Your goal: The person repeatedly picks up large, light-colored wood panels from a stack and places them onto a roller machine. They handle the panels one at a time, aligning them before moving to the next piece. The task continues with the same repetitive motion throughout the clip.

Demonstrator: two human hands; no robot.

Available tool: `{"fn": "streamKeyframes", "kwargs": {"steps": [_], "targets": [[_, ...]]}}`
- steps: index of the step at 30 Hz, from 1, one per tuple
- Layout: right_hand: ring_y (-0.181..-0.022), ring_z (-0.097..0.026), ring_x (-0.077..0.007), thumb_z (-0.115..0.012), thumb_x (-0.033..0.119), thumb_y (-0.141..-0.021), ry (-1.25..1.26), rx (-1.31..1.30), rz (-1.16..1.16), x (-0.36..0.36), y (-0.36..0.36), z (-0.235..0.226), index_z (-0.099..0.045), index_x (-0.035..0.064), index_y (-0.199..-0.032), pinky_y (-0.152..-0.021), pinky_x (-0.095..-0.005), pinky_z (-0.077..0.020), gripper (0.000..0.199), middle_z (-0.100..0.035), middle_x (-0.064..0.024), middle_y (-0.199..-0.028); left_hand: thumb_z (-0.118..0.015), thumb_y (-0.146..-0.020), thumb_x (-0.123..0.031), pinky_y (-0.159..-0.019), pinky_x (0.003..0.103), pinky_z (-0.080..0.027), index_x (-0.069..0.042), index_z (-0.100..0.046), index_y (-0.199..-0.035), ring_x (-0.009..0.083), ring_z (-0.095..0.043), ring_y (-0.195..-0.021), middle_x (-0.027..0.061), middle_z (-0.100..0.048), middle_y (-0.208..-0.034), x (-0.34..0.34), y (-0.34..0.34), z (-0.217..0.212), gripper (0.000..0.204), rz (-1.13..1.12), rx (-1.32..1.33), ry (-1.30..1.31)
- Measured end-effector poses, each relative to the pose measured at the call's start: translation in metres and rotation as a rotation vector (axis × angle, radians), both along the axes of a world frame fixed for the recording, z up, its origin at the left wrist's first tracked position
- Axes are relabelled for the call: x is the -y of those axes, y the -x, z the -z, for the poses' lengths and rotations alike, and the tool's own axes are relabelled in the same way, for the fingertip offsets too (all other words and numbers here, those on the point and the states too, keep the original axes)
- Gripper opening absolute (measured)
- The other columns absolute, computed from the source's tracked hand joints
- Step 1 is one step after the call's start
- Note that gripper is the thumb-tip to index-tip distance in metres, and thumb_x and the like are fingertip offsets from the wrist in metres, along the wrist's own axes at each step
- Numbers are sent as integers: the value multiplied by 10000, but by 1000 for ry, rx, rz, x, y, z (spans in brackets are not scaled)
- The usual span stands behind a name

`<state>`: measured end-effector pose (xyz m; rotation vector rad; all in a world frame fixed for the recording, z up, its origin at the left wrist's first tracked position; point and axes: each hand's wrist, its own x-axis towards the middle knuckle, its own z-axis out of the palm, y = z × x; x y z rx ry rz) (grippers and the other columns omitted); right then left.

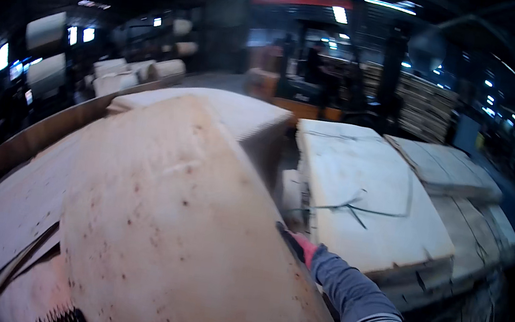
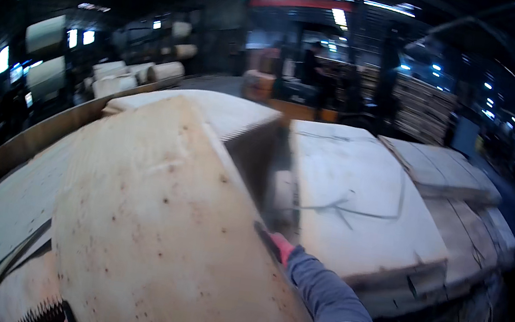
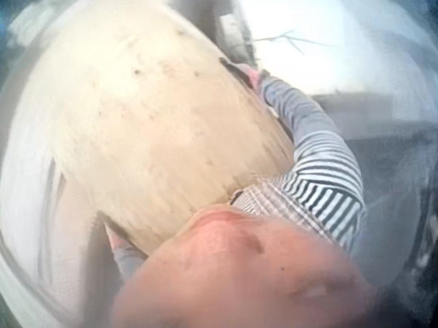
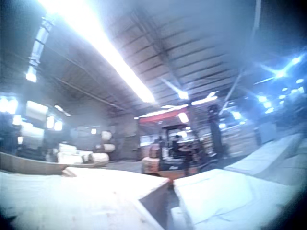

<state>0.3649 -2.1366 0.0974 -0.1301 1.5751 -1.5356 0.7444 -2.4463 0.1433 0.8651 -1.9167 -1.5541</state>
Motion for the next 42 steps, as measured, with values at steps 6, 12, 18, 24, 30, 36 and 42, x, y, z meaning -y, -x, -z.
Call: {"fn": "streamKeyframes", "kwargs": {"steps": [6,12,18,24,30,36,42], "targets": [[-744,-568,-149,-503,477,-775,-137,-461,75,-51,-44,-38,-587,-22,-955,-660,-282,-433,537,-606,-77,-857,-480,-801,-234,-886,301,-362,-6,-310,-1235,184,-433,-1057,94,-448,-1175,-8,44,-4,519,133,-8,5],[-733,-536,-103,-486,310,-834,-104,-568,200,-86,-62,-46,-568,21,-981,-653,-256,-421,335,-588,-30,-842,-461,-807,-261,-886,300,-361,-4,-319,-1231,184,-437,-1053,94,-451,-1173,-20,40,0,516,173,-36,3],[-739,-537,-93,-471,319,-850,60,-537,232,-121,-92,-77,-547,32,-1003,-661,-234,-429,334,-580,-24,-862,-442,-813,-287,-885,299,-361,-3,-327,-1227,184,-442,-1048,95,-455,-1171,-39,21,3,515,189,-77,14],[-764,-534,-100,-463,348,-851,155,-616,221,-161,-130,-110,-539,22,-1015,-689,-237,-428,372,-580,-26,-886,-423,-818,-313,-885,298,-361,-1,-336,-1223,184,-446,-1043,95,-458,-1168,-66,0,-6,518,195,-124,14],[-771,-502,-91,-463,297,-854,193,-856,380,-234,-159,-116,-529,7,-1023,-701,-255,-418,341,-568,-23,-909,-405,-824,-340,-885,296,-360,1,-345,-1219,184,-450,-1038,95,-461,-1166,-122,-4,-34,525,291,-169,31],[-748,-506,-98,-498,259,-830,-129,-1092,632,-379,-219,-125,-535,6,-988,-668,-262,-424,300,-567,-43,-870,-386,-830,-366,-885,295,-360,2,-354,-1215,184,-455,-1033,95,-464,-1163,-236,26,-64,534,507,-233,55],[-600,-416,-74,-506,205,-831,184,-840,967,-552,-329,-118,-559,30,-852,-540,-230,-342,184,-482,36,-666,-367,-835,-392,-885,294,-360,4,-363,-1211,184,-459,-1028,96,-467,-1161,-375,47,-82,546,776,-221,23]]}}
